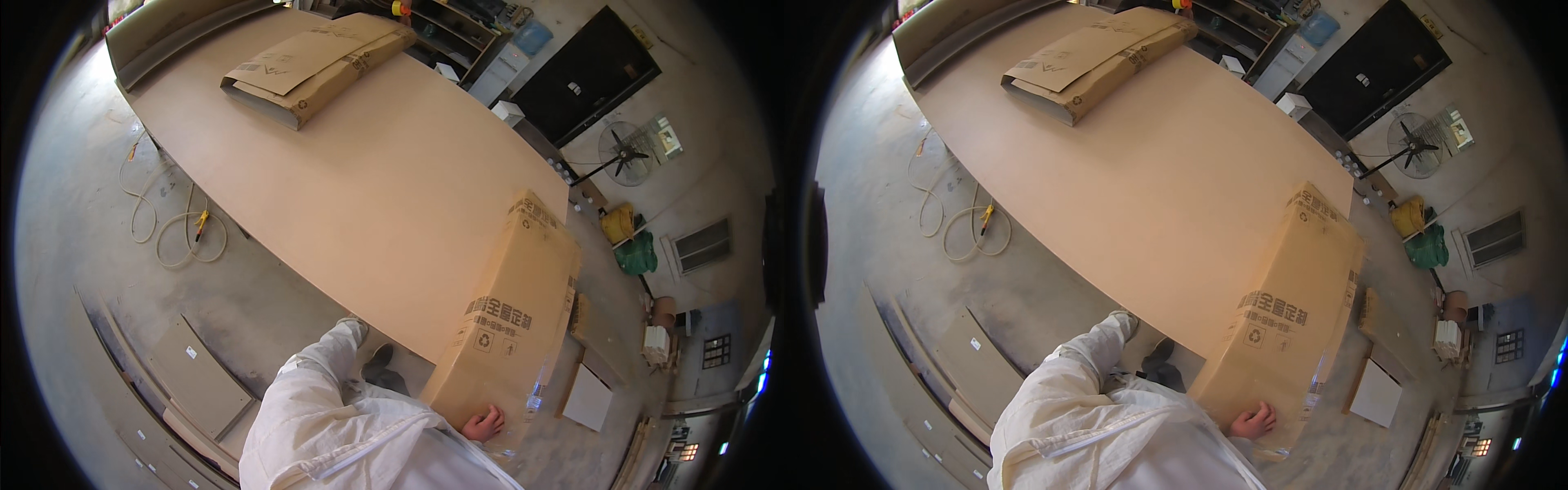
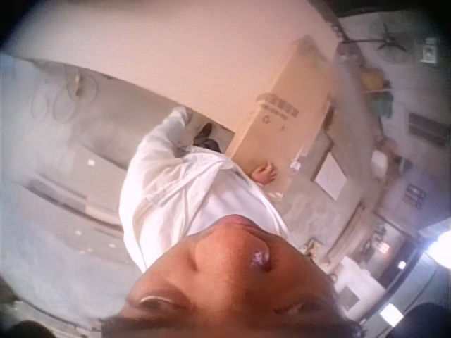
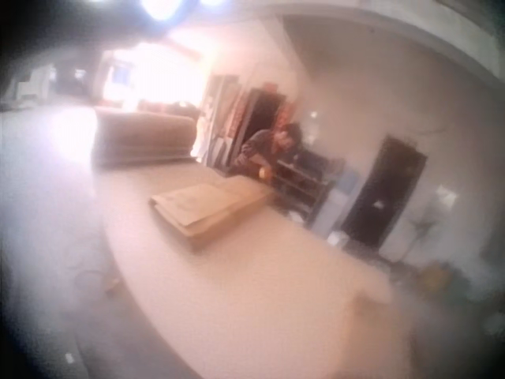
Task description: The person uses a handheld tape dispenser to apply clear packing tape to the seams of large cardboard boxes. They fold the box flaps, apply tape along the edges, and press the tape down to secure the package. The person repeats this process on multiple boxes, moving them aside after sealing.
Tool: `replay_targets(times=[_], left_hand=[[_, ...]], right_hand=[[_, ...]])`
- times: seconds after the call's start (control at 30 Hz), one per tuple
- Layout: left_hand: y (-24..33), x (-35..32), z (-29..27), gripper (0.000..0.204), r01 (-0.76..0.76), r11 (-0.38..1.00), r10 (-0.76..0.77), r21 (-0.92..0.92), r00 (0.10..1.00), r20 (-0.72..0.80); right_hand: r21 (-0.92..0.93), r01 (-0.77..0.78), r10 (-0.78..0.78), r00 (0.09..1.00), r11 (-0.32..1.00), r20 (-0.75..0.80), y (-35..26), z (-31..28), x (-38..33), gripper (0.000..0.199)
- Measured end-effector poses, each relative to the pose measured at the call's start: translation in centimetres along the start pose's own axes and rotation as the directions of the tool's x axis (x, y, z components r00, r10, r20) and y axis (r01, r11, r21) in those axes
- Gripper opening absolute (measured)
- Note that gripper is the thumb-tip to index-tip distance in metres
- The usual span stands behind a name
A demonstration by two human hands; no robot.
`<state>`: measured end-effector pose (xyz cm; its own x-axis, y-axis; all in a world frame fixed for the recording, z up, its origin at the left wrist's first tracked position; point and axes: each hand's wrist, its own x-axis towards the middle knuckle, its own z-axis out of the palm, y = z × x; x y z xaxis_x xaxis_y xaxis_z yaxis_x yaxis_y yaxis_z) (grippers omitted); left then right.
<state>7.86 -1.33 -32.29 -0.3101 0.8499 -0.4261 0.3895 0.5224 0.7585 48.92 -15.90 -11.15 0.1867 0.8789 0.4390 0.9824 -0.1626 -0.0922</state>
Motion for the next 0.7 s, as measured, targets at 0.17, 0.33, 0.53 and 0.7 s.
replay_targets(times=[0.17, 0.33, 0.53, 0.7], left_hand=[[1.7, 0.0, 2.0, 0.033, -0.037, 0.993, 0.036, 0.112, 0.999, 0.013], [2.8, -0.6, 2.3, 0.032, -0.082, 0.975, 0.084, 0.207, 0.997, 0.001], [-0.2, -0.3, 2.1, 0.032, -0.195, 0.898, 0.242, 0.395, 0.968, -0.072], [-3.0, 2.0, 2.2, 0.031, -0.161, 0.65, 0.447, 0.743, 0.872, -0.202]], right_hand=[[0.025, 0.036, -0.033, 0.995, 0.999, -0.092, -0.8, -0.3, 0.3, 0.047], [0.049, 0.004, 0.007, 0.974, 0.999, -0.226, -1.7, 0.4, 0.5, 0.045], [0.01, 0.052, -0.051, 0.993, 0.999, -0.103, 0.2, 0.0, 0.4, 0.045], [0.041, 0.201, -0.202, 0.979, 0.979, 0.021, 3.3, -1.2, 1.6, 0.042]])
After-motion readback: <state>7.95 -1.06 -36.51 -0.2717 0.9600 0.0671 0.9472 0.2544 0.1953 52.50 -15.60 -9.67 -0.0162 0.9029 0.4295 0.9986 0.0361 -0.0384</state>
